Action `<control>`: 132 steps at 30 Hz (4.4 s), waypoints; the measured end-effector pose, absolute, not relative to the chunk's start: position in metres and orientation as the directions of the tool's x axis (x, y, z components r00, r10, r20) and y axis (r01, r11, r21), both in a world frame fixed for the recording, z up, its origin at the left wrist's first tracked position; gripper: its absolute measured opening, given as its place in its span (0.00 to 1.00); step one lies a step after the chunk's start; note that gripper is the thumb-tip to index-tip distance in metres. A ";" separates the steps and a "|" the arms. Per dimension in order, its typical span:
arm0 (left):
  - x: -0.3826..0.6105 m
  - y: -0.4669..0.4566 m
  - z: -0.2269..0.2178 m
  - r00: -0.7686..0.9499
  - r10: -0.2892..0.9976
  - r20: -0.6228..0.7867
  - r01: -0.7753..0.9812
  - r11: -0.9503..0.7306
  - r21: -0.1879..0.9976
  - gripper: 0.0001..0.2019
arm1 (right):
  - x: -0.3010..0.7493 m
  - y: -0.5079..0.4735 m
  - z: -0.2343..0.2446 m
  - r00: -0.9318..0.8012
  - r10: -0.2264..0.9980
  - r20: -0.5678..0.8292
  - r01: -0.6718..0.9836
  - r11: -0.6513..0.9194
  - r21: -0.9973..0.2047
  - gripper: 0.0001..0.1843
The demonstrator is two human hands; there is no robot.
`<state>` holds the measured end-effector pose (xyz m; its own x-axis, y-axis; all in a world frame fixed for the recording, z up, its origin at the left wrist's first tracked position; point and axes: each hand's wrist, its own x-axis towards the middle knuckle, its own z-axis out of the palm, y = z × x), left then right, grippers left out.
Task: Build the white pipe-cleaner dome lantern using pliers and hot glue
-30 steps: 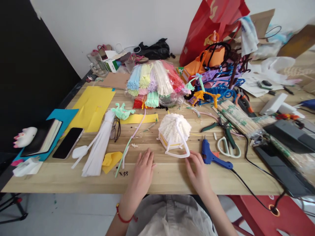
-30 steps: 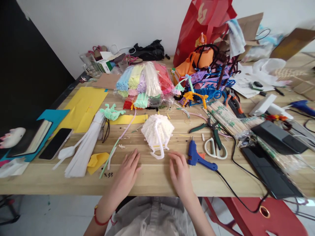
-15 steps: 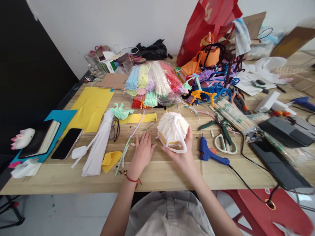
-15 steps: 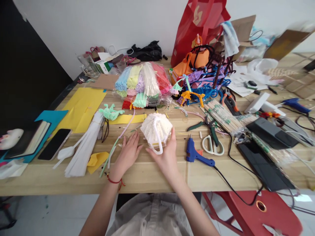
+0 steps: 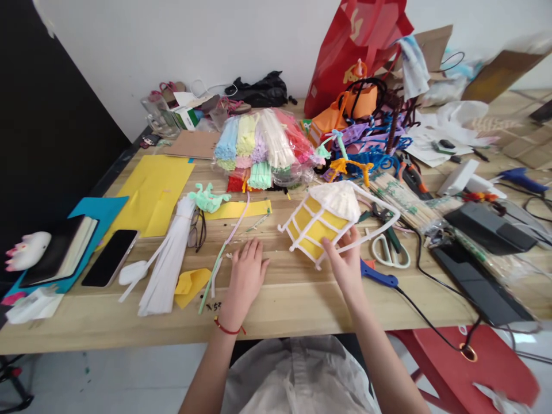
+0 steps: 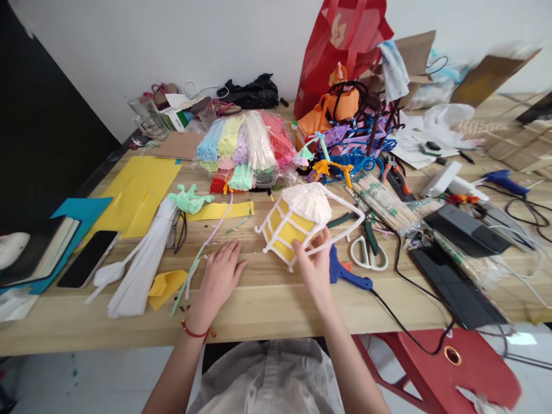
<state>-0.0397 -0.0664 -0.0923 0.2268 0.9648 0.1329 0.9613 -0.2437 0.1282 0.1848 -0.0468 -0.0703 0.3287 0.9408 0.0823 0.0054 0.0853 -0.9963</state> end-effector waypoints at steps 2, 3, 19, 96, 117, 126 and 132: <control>-0.038 -0.066 -0.093 0.223 0.965 0.137 0.964 -0.240 0.119 0.22 | 0.191 -0.049 -0.068 0.366 0.930 0.026 -0.056 0.050 -0.997 0.38; -0.037 -0.065 -0.093 0.223 0.965 0.139 0.964 -0.239 0.114 0.22 | 0.194 -0.051 -0.068 0.379 0.926 -0.008 -0.086 0.027 -0.996 0.37; -0.034 -0.052 -0.087 0.248 0.962 0.114 0.965 -0.255 0.054 0.24 | 0.191 -0.076 -0.061 0.330 0.933 -0.144 -0.297 -0.042 -0.954 0.34; 0.028 -0.055 -0.075 0.206 0.956 -0.210 -0.526 0.289 0.800 0.41 | 0.137 -0.076 -0.084 0.066 0.962 -0.264 -0.625 -0.166 -0.762 0.41; -0.018 -0.049 -0.035 -0.050 0.988 0.147 -0.134 -0.152 0.979 0.43 | 0.190 -0.067 -0.066 0.262 0.964 0.040 -0.317 0.125 -0.940 0.28; 0.018 -0.043 -0.025 0.077 0.990 0.120 -0.206 -0.102 0.973 0.41 | 0.155 -0.066 -0.031 0.137 0.991 0.007 -0.349 0.055 -0.935 0.36; 0.024 -0.048 -0.024 0.095 0.994 0.047 -0.303 -0.016 0.953 0.42 | 0.149 -0.063 -0.025 0.149 0.986 -0.078 -0.396 -0.013 -0.918 0.40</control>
<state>0.0242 -0.0476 -0.0239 0.0945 0.9944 0.0470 -0.3026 -0.0163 0.9530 0.1486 -0.0630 -0.0248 0.1491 0.9857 -0.0782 -0.3964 -0.0129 -0.9180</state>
